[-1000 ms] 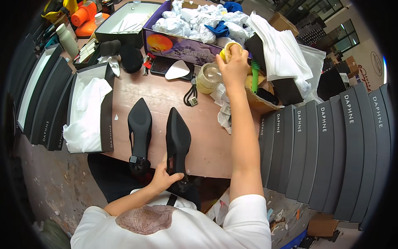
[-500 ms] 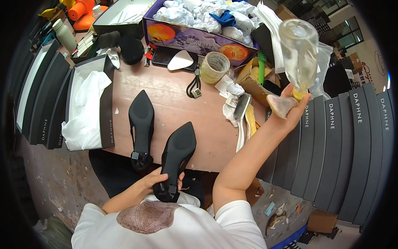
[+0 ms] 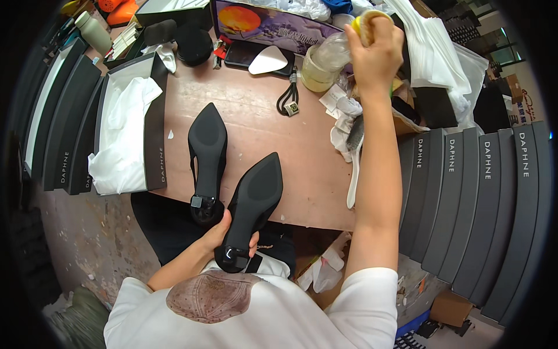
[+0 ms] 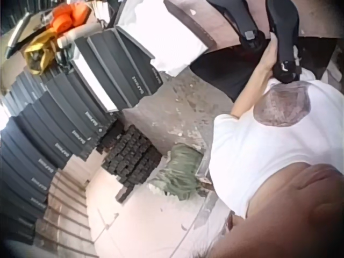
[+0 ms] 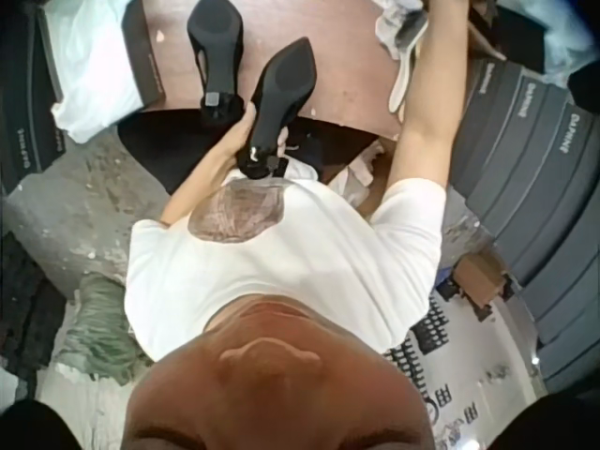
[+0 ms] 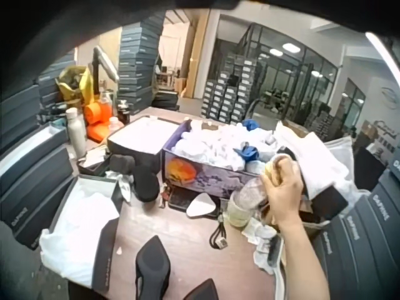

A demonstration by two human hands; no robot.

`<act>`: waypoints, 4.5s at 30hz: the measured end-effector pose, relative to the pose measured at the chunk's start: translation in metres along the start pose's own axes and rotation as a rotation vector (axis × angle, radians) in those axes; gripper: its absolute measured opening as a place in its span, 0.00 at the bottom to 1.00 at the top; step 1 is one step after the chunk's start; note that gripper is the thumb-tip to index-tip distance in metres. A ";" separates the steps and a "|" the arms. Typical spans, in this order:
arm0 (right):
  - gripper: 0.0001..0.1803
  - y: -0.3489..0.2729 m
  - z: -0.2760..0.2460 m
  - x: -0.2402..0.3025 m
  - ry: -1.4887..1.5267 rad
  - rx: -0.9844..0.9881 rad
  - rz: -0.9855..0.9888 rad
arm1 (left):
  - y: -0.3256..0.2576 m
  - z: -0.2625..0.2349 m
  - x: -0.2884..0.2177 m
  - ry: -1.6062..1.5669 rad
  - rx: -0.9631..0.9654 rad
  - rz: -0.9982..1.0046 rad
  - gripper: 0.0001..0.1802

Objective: Inspecting, cleaning, and packaging high-heeled shoes into boxes.

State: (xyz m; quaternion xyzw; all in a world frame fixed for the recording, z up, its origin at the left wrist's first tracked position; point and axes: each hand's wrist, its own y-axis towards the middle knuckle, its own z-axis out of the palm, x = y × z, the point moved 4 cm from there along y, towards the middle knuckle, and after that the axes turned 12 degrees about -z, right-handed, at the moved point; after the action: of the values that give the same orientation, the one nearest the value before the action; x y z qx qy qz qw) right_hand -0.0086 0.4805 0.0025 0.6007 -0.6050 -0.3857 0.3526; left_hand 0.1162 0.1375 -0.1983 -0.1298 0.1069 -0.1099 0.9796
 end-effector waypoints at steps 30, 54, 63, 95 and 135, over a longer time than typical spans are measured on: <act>0.10 -0.165 -0.032 0.144 0.481 0.685 0.396 | -0.021 -0.004 -0.001 0.234 -0.271 -0.041 0.34; 0.09 -0.170 -0.092 0.190 0.879 0.656 0.407 | -0.023 -0.009 0.006 0.028 -0.142 -0.030 0.36; 0.10 -0.170 -0.107 0.189 0.876 0.604 0.499 | -0.022 -0.013 0.011 -0.037 -0.188 -0.059 0.39; 0.07 -0.211 -0.037 0.123 0.496 0.574 0.574 | -0.021 -0.018 0.010 -0.238 0.004 -0.022 0.40; 0.06 -0.146 -0.077 0.188 0.776 0.667 0.285 | -0.012 -0.002 0.007 0.189 -0.286 0.013 0.34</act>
State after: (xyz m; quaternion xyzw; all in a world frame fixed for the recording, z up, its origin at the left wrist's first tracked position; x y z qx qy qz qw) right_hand 0.1202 0.2924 -0.0993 0.6907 -0.5955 0.1299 0.3892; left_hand 0.1198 0.1243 -0.1980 -0.2563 0.2139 -0.0992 0.9374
